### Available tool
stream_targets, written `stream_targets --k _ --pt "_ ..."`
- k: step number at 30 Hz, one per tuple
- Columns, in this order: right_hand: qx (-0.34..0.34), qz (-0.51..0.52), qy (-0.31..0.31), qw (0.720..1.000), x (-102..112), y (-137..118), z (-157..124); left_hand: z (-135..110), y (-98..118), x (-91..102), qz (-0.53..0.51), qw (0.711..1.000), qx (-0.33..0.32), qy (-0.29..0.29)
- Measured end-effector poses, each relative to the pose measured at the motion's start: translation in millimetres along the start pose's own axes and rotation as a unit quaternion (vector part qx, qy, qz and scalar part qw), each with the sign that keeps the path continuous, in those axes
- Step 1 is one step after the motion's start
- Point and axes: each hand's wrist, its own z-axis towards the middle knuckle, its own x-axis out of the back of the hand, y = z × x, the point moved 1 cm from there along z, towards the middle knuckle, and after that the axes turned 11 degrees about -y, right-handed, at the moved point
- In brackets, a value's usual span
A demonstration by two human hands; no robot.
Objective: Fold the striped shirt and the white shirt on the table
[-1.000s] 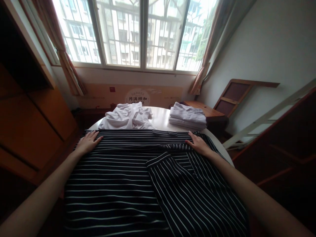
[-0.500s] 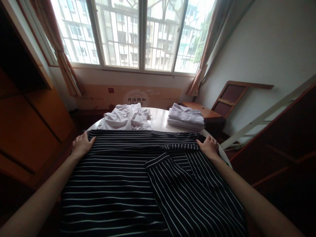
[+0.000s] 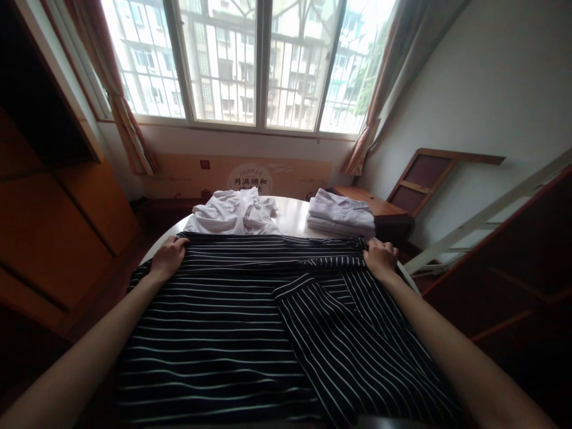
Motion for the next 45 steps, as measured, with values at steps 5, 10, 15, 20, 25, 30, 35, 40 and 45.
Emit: stream_targets --k 5,10,15,20,25,30,35,40,45 --pt "-0.141 0.073 -0.058 0.986 2 25 12 -3 2 0.4 0.018 0.999 0.020 0.037" --pt "-0.121 0.109 -0.158 0.974 3 64 12 -6 5 1.9 0.042 0.996 0.026 0.073" --pt "-0.059 0.103 -0.199 0.973 3 77 4 -7 7 2.3 0.058 0.995 0.017 0.076" --pt "-0.062 0.055 -0.167 0.983 5 70 -3 -8 8 2.5 0.081 0.993 0.017 0.083" --pt "0.067 0.066 -0.053 0.994 -11 48 -20 -8 8 1.1 0.080 0.991 0.003 0.103" --pt "0.105 0.114 -0.057 0.986 -27 41 -29 -4 4 -0.4 0.030 0.994 -0.010 0.104" --pt "0.169 0.181 0.023 0.968 15 23 -55 -36 27 16.3 -0.088 0.983 -0.118 0.106" --pt "0.353 0.241 -0.062 0.902 72 -26 -138 -128 87 52.4 -0.181 0.926 -0.331 -0.027" --pt "0.511 0.231 -0.204 0.803 99 -64 -213 -212 138 70.5 -0.153 0.842 -0.491 -0.163"
